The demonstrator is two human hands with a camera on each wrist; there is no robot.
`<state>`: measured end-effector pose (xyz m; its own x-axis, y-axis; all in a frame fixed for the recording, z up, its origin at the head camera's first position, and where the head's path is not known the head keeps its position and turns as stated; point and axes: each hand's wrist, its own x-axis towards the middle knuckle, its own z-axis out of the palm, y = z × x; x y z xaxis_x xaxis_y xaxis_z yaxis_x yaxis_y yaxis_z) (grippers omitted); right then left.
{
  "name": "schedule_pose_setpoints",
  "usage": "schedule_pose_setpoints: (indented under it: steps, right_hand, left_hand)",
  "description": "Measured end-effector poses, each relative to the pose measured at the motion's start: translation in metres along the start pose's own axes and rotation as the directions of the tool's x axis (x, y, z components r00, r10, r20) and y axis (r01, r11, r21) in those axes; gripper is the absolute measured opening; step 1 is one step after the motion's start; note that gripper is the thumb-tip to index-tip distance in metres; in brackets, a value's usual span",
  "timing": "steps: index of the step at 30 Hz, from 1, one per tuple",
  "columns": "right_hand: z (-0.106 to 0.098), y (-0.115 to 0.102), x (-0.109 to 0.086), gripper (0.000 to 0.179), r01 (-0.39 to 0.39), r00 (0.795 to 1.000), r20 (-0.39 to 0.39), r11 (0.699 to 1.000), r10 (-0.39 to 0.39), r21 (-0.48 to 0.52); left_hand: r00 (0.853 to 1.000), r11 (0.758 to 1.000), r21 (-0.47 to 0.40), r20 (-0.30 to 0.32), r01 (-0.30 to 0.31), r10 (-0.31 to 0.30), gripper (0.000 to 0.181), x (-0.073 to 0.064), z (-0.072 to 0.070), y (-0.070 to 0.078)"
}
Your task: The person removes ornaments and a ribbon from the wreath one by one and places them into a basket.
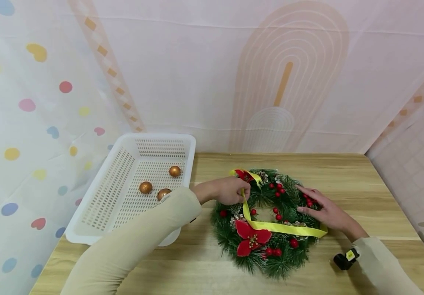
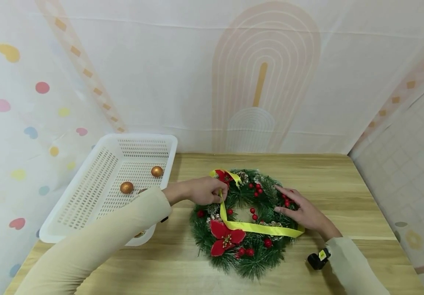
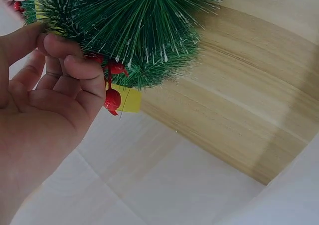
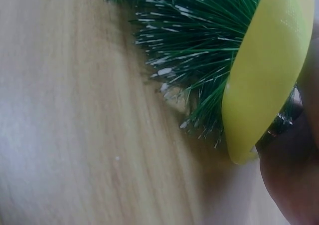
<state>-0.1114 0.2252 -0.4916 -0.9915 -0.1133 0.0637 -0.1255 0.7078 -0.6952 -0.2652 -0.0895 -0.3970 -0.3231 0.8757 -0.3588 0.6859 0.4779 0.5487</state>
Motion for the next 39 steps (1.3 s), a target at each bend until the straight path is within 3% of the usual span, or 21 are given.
schedule_pose_setpoints:
  steps: [13, 19, 26, 39]
  right_hand:
    - [0.000, -0.001, -0.001, 0.066, 0.003, 1.000, 0.003, 1.000, -0.003, 0.021]
    - [0.000, -0.002, -0.001, 0.066, -0.002, 1.000, 0.007, 1.000, 0.002, 0.026]
    - [0.000, -0.002, 0.000, 0.066, 0.001, 1.000, 0.005, 1.000, -0.001, 0.017]
    - [0.000, 0.001, 0.000, 0.066, 0.000, 1.000, 0.000, 1.000, 0.000, 0.017]
  left_hand:
    - [0.996, 0.995, -0.083, -0.071, -0.063, 0.057, 0.010, -0.016, -0.008, -0.006]
    - [0.982, 0.987, -0.088, -0.145, -0.136, 0.122, 0.011, -0.029, -0.018, -0.007]
    - [0.965, 0.966, -0.158, -0.198, -0.206, 0.173, 0.010, -0.047, -0.028, -0.006]
    - [0.957, 0.959, -0.186, -0.235, -0.216, 0.170, 0.007, -0.066, -0.034, -0.010]
